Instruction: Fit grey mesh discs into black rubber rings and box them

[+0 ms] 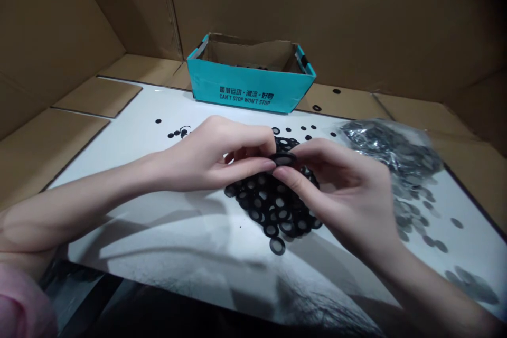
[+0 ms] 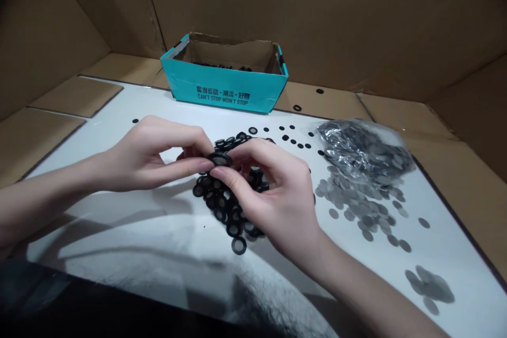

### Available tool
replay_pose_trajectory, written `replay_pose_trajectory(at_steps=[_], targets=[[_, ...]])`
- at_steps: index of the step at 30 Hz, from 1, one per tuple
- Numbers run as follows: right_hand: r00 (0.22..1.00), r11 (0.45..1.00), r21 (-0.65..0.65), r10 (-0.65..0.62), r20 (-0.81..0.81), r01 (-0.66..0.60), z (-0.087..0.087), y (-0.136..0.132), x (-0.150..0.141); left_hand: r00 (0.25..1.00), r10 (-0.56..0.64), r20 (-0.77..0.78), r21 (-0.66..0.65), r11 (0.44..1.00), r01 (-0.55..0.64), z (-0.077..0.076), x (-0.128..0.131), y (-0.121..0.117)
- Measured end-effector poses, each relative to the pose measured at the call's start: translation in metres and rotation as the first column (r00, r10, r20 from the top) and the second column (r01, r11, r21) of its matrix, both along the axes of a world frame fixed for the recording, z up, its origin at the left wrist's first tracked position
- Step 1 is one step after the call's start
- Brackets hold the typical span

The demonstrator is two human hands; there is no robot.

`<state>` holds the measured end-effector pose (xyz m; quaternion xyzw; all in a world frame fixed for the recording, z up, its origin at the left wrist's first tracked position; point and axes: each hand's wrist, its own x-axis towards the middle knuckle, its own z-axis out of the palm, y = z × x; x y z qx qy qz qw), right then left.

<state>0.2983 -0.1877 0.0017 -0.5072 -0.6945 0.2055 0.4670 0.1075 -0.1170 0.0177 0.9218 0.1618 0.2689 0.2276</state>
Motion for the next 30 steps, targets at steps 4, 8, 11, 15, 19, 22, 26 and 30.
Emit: replay_pose_trajectory(at_steps=[4, 8, 11, 15, 19, 22, 26, 30], targets=[[0.993, 0.994, 0.093, 0.041, 0.114, -0.052, 0.0021, -0.0001, 0.0017, 0.996, -0.020, -0.090, 0.009, 1.000, 0.021, 0.0023, -0.0008, -0.0011], [0.993, 0.996, 0.085, 0.022, 0.118, -0.032, 0.0038, -0.0006, -0.0008, 0.995, 0.000, -0.097, 0.039, 0.999, 0.004, -0.0003, 0.0008, -0.0013], [0.991, 0.996, 0.089, 0.021, 0.129, -0.033, 0.0016, -0.0004, -0.0021, 0.997, 0.000, -0.071, 0.050, 0.999, 0.004, -0.0031, 0.0027, -0.0010], [0.978, 0.992, 0.100, 0.052, 0.200, -0.074, -0.0006, 0.0002, -0.0005, 0.999, -0.005, -0.037, 0.007, 1.000, 0.006, -0.0017, 0.0031, -0.0007], [0.981, 0.990, 0.074, 0.109, 0.158, -0.122, 0.0008, -0.0007, 0.0014, 0.998, -0.041, -0.037, -0.051, 0.998, 0.039, 0.0023, 0.0003, 0.0001], [0.984, 0.989, 0.085, 0.111, 0.137, -0.124, 0.0005, -0.0016, 0.0007, 0.998, -0.049, -0.044, -0.042, 0.998, 0.047, 0.0030, -0.0013, 0.0010], [0.986, 0.988, 0.110, 0.089, 0.137, -0.105, -0.0015, -0.0024, -0.0035, 0.998, -0.014, -0.062, 0.028, 0.999, 0.015, 0.0017, 0.0000, 0.0014], [0.993, 0.994, 0.075, 0.078, 0.085, -0.084, 0.0006, -0.0045, -0.0056, 0.998, -0.040, -0.047, -0.092, 0.995, 0.035, 0.0020, 0.0005, 0.0030]])
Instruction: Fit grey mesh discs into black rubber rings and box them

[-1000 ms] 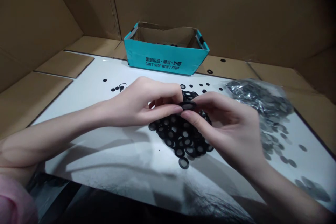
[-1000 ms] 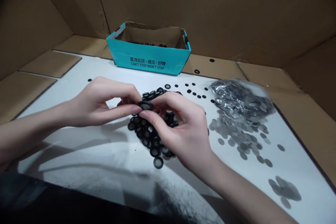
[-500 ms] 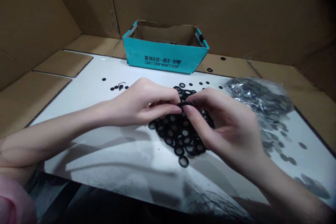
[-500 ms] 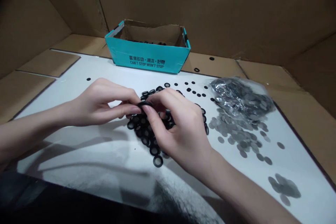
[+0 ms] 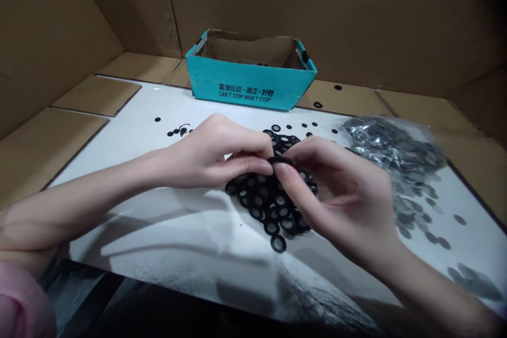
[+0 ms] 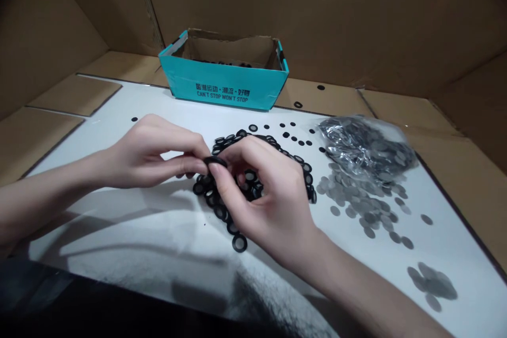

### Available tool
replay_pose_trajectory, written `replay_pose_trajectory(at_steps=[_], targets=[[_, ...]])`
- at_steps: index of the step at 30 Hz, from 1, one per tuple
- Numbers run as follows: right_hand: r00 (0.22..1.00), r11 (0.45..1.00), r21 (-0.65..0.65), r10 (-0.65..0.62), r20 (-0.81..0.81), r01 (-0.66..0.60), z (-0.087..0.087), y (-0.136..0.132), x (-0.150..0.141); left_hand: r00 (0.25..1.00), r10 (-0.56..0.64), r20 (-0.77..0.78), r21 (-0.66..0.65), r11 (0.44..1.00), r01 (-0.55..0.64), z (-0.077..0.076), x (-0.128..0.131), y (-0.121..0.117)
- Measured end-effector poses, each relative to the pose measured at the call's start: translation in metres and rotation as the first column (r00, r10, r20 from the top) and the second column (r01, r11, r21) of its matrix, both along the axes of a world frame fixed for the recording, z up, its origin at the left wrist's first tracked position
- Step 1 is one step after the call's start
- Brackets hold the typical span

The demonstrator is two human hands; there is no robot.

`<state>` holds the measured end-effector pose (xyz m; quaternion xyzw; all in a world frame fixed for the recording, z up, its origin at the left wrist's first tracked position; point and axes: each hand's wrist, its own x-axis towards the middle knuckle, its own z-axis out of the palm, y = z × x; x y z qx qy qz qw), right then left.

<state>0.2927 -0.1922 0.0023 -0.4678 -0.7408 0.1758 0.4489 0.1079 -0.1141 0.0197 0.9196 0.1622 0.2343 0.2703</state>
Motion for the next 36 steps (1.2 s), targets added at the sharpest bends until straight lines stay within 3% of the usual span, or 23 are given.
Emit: replay_pose_trajectory(at_steps=[2, 3, 6, 8, 11, 13, 15, 18, 20, 27, 31, 36], targets=[[0.999, 0.999, -0.035, 0.006, -0.036, -0.008, 0.001, -0.001, 0.002, 0.999, -0.040, 0.023, -0.209, 0.977, 0.044, 0.000, -0.001, 0.002], [0.999, 0.999, -0.039, 0.017, -0.045, -0.018, 0.002, -0.001, 0.003, 0.997, -0.068, 0.035, -0.332, 0.940, 0.076, -0.001, -0.002, 0.003], [0.998, 0.998, -0.017, 0.058, -0.039, -0.059, 0.000, 0.000, 0.007, 0.984, -0.167, 0.068, -0.625, 0.762, 0.172, -0.005, -0.002, 0.006], [0.995, 0.995, -0.004, 0.096, -0.031, -0.096, -0.001, 0.002, 0.008, 0.976, -0.201, 0.083, -0.715, 0.670, 0.199, -0.009, -0.001, 0.006], [0.989, 0.989, 0.030, 0.147, -0.027, -0.147, -0.002, 0.005, 0.008, 0.974, -0.207, 0.090, -0.760, 0.618, 0.202, -0.011, 0.002, 0.004], [0.989, 0.988, 0.064, 0.145, -0.016, -0.144, -0.002, 0.006, 0.007, 0.971, -0.224, 0.078, -0.742, 0.638, 0.207, -0.010, 0.002, 0.003], [0.994, 0.990, 0.096, 0.108, -0.002, -0.108, -0.002, 0.006, 0.007, 0.976, -0.216, 0.036, -0.647, 0.739, 0.188, -0.009, 0.002, 0.001], [0.999, 0.990, 0.136, 0.038, 0.007, -0.039, -0.003, 0.004, 0.007, 0.996, -0.094, 0.007, -0.333, 0.938, 0.091, -0.007, 0.001, -0.002], [1.000, 0.990, 0.144, 0.006, 0.005, -0.007, -0.003, 0.004, 0.008, 0.999, -0.029, 0.027, -0.147, 0.989, 0.033, -0.006, 0.002, -0.005], [1.000, 0.992, 0.127, 0.021, -0.006, -0.020, -0.008, 0.007, 0.012, 0.986, -0.006, 0.165, 0.198, 0.980, -0.028, -0.011, 0.001, -0.011], [0.999, 0.970, 0.242, 0.027, 0.044, -0.037, -0.010, 0.008, 0.012, 0.972, 0.019, 0.233, 0.235, 0.969, -0.076, -0.013, 0.002, -0.015], [0.983, 0.919, 0.383, 0.023, 0.183, -0.093, -0.008, 0.005, 0.013, 0.972, -0.039, 0.233, 0.235, 0.972, -0.018, -0.010, 0.002, -0.017]])
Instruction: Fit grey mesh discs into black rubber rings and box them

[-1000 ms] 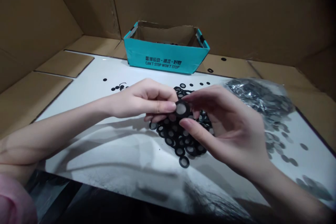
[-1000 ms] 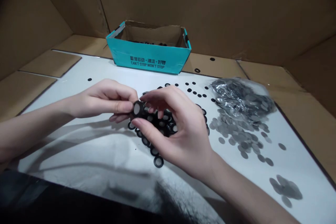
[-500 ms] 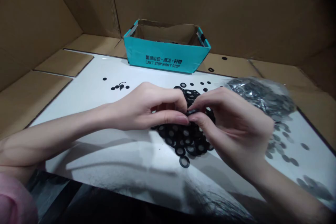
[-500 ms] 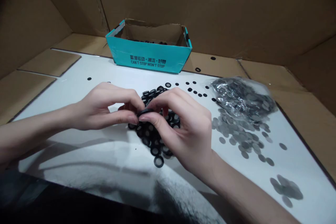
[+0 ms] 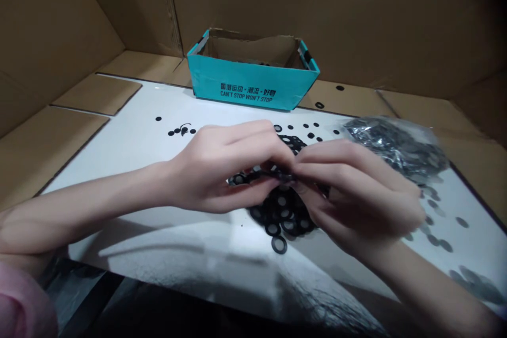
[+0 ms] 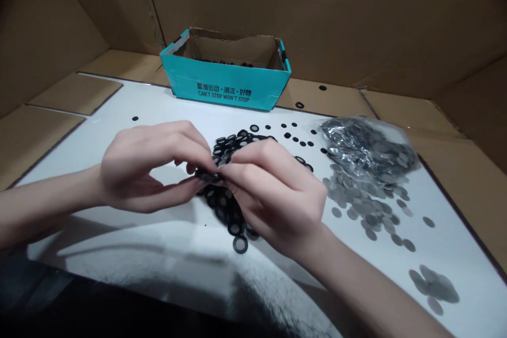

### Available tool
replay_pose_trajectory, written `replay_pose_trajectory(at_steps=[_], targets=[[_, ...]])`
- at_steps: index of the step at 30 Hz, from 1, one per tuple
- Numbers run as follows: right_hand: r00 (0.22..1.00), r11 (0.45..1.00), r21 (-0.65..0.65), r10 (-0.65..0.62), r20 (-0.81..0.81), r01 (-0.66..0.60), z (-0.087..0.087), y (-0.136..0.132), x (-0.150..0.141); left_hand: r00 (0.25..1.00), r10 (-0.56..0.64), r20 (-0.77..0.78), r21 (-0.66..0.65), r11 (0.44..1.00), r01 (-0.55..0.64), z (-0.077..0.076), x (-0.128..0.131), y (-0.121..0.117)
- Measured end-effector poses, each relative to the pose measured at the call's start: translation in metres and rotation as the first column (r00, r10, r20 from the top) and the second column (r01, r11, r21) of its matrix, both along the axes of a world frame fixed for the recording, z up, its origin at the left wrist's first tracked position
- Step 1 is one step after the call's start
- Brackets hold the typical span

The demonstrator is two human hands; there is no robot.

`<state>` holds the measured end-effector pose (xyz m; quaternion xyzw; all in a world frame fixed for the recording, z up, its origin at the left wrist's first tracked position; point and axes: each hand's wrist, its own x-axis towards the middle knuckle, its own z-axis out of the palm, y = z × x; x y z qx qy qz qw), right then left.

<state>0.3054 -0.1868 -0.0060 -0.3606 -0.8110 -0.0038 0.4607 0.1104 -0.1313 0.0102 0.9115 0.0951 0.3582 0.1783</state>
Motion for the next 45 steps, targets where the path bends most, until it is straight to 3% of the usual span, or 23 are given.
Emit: replay_pose_trajectory(at_steps=[5, 12, 19, 22, 25, 28, 31, 34, 37, 40, 45], targets=[[0.997, 0.987, 0.161, 0.001, 0.084, -0.014, -0.003, -0.002, 0.004, 0.998, -0.041, -0.049, 0.086, 0.995, 0.045, 0.001, -0.002, 0.002], [0.993, 0.939, 0.333, 0.054, 0.104, -0.085, -0.005, 0.004, 0.009, 0.997, -0.068, 0.023, 0.256, 0.965, 0.060, 0.001, -0.001, 0.002], [0.988, 0.936, 0.328, 0.087, 0.128, -0.125, -0.006, 0.006, 0.010, 0.996, 0.061, -0.059, 0.128, 0.990, -0.053, 0.005, 0.000, -0.003], [0.993, 0.939, 0.328, 0.077, 0.091, -0.103, -0.005, 0.005, 0.008, 0.997, 0.080, -0.009, 0.154, 0.985, -0.078, 0.005, 0.000, -0.004], [0.997, 0.977, 0.205, 0.058, 0.049, -0.067, -0.002, 0.003, 0.007, 0.997, 0.071, -0.027, 0.238, 0.969, -0.062, 0.010, -0.005, -0.006], [0.988, 0.987, -0.052, 0.154, -0.032, -0.155, 0.004, 0.002, 0.006, 0.992, 0.104, -0.078, 0.319, 0.945, -0.074, 0.017, -0.011, -0.007], [0.958, 0.895, -0.347, 0.237, -0.159, -0.280, 0.009, 0.001, 0.005, 0.984, 0.163, -0.078, 0.347, 0.929, -0.126, 0.018, -0.011, -0.007], [0.955, 0.844, -0.457, 0.197, -0.222, -0.280, 0.010, 0.000, 0.002, 0.994, 0.107, -0.016, 0.342, 0.935, -0.095, 0.012, -0.008, -0.004], [0.969, 0.890, -0.403, 0.137, -0.208, -0.212, 0.007, 0.000, 0.001, 0.996, 0.051, 0.068, 0.192, 0.979, -0.063, 0.007, -0.005, -0.001], [0.981, 0.957, -0.251, 0.103, -0.163, -0.143, 0.003, 0.002, 0.001, 0.999, 0.002, 0.036, -0.004, 1.000, -0.002, 0.007, -0.003, 0.000], [0.994, 0.994, -0.049, 0.100, -0.042, -0.102, -0.002, 0.005, 0.001, 0.999, 0.047, 0.026, -0.042, 0.998, -0.046, 0.005, 0.000, -0.005]])
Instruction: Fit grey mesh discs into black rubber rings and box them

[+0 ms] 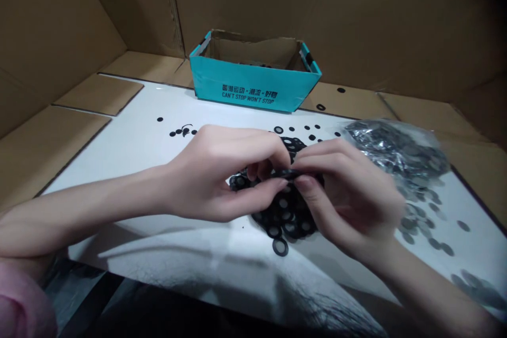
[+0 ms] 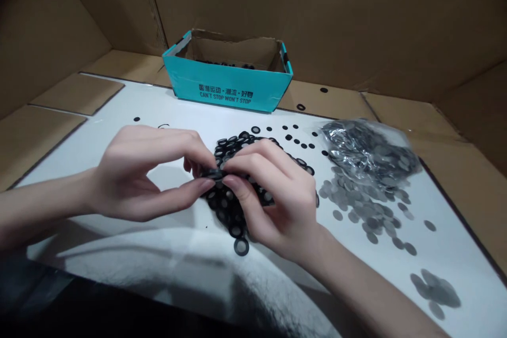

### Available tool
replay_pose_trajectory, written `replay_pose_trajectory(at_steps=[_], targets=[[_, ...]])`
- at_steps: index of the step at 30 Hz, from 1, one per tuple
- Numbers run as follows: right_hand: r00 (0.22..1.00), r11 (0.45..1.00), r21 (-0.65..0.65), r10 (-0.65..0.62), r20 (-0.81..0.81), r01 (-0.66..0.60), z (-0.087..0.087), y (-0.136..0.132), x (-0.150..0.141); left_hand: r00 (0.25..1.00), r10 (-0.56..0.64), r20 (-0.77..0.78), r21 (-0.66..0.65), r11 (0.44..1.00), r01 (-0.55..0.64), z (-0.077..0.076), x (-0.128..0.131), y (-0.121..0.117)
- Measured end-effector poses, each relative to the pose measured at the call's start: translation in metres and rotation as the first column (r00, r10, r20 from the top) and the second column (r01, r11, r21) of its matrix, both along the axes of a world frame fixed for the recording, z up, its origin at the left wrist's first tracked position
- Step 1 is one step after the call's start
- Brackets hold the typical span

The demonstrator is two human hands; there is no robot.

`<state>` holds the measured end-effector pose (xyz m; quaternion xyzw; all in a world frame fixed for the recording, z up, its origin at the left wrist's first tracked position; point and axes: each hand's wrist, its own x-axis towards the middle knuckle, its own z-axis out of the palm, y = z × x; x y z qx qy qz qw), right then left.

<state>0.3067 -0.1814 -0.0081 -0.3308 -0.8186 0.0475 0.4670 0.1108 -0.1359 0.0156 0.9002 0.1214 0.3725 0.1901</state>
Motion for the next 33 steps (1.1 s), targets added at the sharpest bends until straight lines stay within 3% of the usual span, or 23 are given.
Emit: replay_pose_trajectory(at_steps=[6, 13, 19, 24, 27, 30, 33], targets=[[0.990, 0.992, 0.125, -0.015, 0.139, -0.002, -0.0050, 0.0017, -0.0014, 1.000, 0.028, -0.004, -0.046, 0.999, -0.028, -0.0056, 0.0006, -0.0030], [0.990, 0.973, 0.229, -0.035, 0.136, 0.003, -0.0051, 0.0039, -0.0003, 0.997, 0.012, 0.070, -0.158, 0.987, 0.000, -0.0060, 0.0009, -0.0024], [0.999, 0.999, 0.019, 0.048, -0.003, -0.048, -0.0001, 0.0020, -0.0033, 0.998, -0.056, 0.021, -0.302, 0.951, 0.060, -0.0011, 0.0021, 0.0016], [0.994, 0.981, -0.180, 0.049, -0.099, -0.067, -0.0033, 0.0035, -0.0020, 1.000, -0.010, 0.013, -0.167, 0.986, 0.012, 0.0013, 0.0005, 0.0017], [0.985, 0.953, -0.282, 0.072, -0.155, -0.114, -0.0065, 0.0046, -0.0013, 0.999, 0.030, -0.011, 0.008, 1.000, -0.030, 0.0009, -0.0006, -0.0009], [0.984, 0.960, -0.249, 0.097, -0.146, -0.132, -0.0090, 0.0055, -0.0015, 0.994, 0.107, -0.027, 0.204, 0.974, -0.099, 0.0001, -0.0014, -0.0044], [0.988, 0.987, -0.100, 0.111, -0.110, -0.122, -0.0100, 0.0059, -0.0006, 0.993, 0.114, -0.035, 0.234, 0.967, -0.103, 0.0015, -0.0026, -0.0065]])
